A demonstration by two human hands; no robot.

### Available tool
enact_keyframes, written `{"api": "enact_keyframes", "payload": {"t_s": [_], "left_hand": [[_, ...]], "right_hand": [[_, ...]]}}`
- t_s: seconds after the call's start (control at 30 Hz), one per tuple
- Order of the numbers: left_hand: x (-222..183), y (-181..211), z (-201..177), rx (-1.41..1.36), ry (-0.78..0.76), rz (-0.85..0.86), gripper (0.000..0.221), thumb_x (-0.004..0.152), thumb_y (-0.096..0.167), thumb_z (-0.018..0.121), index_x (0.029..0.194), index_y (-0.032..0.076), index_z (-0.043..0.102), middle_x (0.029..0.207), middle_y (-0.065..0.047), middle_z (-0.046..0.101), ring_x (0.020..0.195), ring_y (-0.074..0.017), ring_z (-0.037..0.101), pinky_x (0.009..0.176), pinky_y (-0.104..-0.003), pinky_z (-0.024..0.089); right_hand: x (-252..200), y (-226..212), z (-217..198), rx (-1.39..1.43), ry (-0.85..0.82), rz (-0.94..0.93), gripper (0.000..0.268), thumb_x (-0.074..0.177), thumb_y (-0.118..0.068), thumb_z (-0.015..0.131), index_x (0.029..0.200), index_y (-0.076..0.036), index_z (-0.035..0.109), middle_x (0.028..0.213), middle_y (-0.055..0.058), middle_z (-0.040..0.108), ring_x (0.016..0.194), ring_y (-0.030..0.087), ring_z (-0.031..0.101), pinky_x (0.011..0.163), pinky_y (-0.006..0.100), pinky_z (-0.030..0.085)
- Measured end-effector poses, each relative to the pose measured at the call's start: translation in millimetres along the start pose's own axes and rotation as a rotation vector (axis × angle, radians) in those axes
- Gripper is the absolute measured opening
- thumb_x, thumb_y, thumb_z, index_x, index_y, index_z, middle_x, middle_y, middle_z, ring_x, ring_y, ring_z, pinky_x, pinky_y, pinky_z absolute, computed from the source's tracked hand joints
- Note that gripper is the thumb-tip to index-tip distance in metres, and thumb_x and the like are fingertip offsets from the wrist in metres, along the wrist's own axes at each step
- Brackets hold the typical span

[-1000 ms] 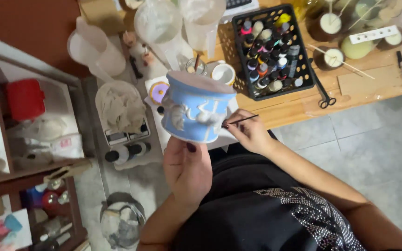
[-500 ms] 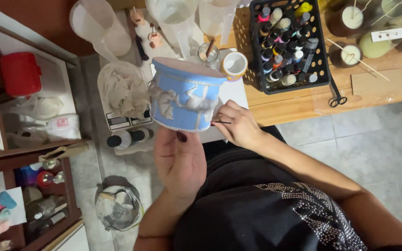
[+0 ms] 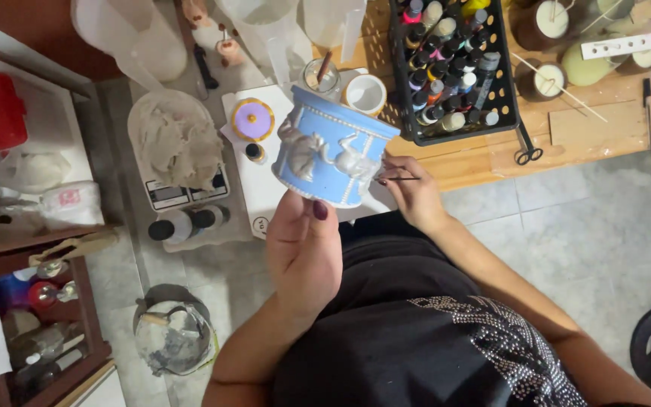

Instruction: Painting fine details on a decorative blue ceramic container using a thin paint brush.

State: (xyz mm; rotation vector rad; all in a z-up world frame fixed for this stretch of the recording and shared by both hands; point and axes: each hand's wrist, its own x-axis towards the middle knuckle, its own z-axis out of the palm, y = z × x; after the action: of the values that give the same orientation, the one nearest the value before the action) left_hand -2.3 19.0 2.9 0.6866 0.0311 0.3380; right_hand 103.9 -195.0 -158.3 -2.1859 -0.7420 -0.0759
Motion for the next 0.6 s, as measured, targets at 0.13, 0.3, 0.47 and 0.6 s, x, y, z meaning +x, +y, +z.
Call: {"api": "enact_keyframes", "payload": {"t_s": [0.13,0.3,0.47,0.6], "left_hand": [[0.3,-1.6,1.5,0.013,-0.023,-0.025,0.035,0.114,0.007,0.055,0.147,-0.005,0.052,0.144,-0.009,0.061,0.13,-0.0133,0.054,0.123,-0.033,0.038],[1.1,-0.5,1.1,0.03,-0.04,-0.036,0.031,0.117,0.008,0.054,0.145,-0.006,0.053,0.138,-0.009,0.061,0.129,-0.0127,0.054,0.118,-0.029,0.037],[0.1,-0.3,-0.1,0.069,-0.025,-0.053,0.035,0.116,0.01,0.054,0.147,-0.005,0.053,0.138,-0.009,0.061,0.127,-0.0126,0.054,0.115,-0.028,0.038],[1.1,-0.4,0.7,0.083,-0.019,-0.043,0.034,0.117,0.011,0.054,0.146,-0.006,0.052,0.14,-0.01,0.061,0.129,-0.0136,0.054,0.117,-0.03,0.039]], "right_hand": [[4.1,0.9,6.0,-0.161,-0.05,-0.039,0.013,0.088,-0.008,0.077,0.1,-0.006,0.076,0.119,0.014,0.067,0.104,0.031,0.069,0.087,0.04,0.057],[8.4,0.3,9.3,-0.237,-0.077,-0.082,0.02,0.085,-0.011,0.079,0.104,-0.004,0.075,0.116,0.013,0.067,0.107,0.033,0.066,0.086,0.042,0.057],[10.9,-2.0,10.4,-0.255,-0.084,-0.091,0.022,0.085,-0.013,0.079,0.104,-0.004,0.075,0.116,0.013,0.067,0.109,0.034,0.065,0.087,0.042,0.056],[11.9,-3.6,9.4,-0.243,-0.087,-0.099,0.021,0.086,-0.013,0.079,0.105,-0.004,0.075,0.115,0.013,0.068,0.11,0.034,0.064,0.088,0.043,0.056]]}}
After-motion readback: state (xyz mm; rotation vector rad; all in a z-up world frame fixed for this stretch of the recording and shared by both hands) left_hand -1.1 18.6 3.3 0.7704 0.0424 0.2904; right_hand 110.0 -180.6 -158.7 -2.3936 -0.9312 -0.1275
